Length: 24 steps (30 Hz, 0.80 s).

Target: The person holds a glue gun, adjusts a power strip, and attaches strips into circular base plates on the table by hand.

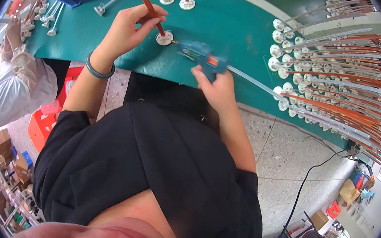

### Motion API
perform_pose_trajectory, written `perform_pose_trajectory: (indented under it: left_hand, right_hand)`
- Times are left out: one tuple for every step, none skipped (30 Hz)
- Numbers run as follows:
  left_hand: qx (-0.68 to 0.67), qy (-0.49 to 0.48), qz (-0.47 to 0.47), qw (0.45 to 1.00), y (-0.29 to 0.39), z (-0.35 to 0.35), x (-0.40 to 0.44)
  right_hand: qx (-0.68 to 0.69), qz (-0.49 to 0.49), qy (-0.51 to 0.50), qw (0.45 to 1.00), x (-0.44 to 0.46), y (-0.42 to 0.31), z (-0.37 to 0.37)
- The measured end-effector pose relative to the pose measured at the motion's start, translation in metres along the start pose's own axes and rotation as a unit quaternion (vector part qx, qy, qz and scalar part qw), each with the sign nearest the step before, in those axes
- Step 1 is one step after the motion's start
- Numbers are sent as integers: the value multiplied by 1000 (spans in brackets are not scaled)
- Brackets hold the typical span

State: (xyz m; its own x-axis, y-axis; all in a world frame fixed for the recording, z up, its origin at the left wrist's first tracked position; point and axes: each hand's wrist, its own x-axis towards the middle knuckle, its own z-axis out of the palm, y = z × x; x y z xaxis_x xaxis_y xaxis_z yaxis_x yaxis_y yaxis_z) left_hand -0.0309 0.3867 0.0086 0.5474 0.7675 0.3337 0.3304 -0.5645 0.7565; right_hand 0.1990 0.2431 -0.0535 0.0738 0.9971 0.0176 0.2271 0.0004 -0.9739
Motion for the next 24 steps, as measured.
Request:
perform_pose_trajectory:
  left_hand:
    - [-6, 6, -12, 1000, 0, -1, 3]
    - [-8, 21, -6, 1000, -3, -1, 10]
    - [-10, 35, 2, 999, -8, -1, 19]
    - [-13, 47, 6, 999, -12, 1, 24]
    - [-6, 40, -11, 999, -17, 3, 30]
    - [9, 38, -6, 999, -20, 3, 37]
    - [22, 34, -5, 999, -23, 5, 40]
    - [36, 30, -6, 999, -24, 7, 42]
    - [33, 31, -6, 999, -25, 7, 43]
    - [33, 31, -2, 999, -25, 6, 43]
    - [32, 31, 0, 999, -25, 6, 42]
    - [32, 31, 3, 999, -26, 5, 42]
    - [33, 33, 5, 999, -26, 4, 44]
    - [34, 35, 6, 999, -27, 4, 45]
    - [33, 34, 4, 999, -27, 5, 43]
    - [35, 31, -1, 999, -26, 4, 44]
    - [38, 31, -2, 999, -26, 3, 47]
    - [39, 29, -7, 999, -25, 4, 48]
    - [27, 30, -8, 999, -27, 5, 48]
    - [16, 31, -7, 999, -29, 5, 49]
    - [5, 31, -8, 999, -31, 6, 49]
    - [8, 38, -11, 999, -30, 7, 44]
    - [12, 46, -13, 999, -28, 7, 41]
    - [17, 55, -12, 998, -28, 6, 40]
  right_hand:
    - [106, 56, -15, 993, 0, 1, -6]
    - [136, 68, -2, 988, 1, 1, -11]
    - [166, 78, 12, 983, 3, -2, -14]
    - [197, 93, 24, 976, 2, -5, -16]
    - [197, 97, 30, 975, 2, 0, -16]
    - [191, 94, 28, 977, 5, -4, -17]
    - [185, 96, 25, 978, 3, -7, -16]
    - [179, 99, 23, 979, 1, -10, -15]
    - [179, 93, 26, 979, 0, -7, -13]
    - [170, 87, 22, 981, 0, -5, -13]
    - [162, 83, 18, 983, -1, -3, -13]
    - [153, 78, 14, 985, -1, -2, -13]
    - [151, 74, 15, 986, 1, -2, -13]
    - [151, 71, 18, 986, 2, -3, -12]
    - [151, 73, 20, 986, -1, -4, -12]
    - [151, 74, 19, 986, -2, -4, -12]
    - [151, 72, 18, 986, 0, -5, -12]
    - [150, 74, 16, 986, -1, -5, -13]
    - [155, 67, 20, 985, -3, -5, -12]
    - [160, 58, 24, 985, -1, -5, -11]
    - [166, 51, 28, 984, -1, -4, -10]
    - [163, 61, 26, 984, -4, -4, -10]
    - [159, 67, 24, 985, -4, -4, -11]
    - [155, 71, 22, 985, -3, -4, -12]
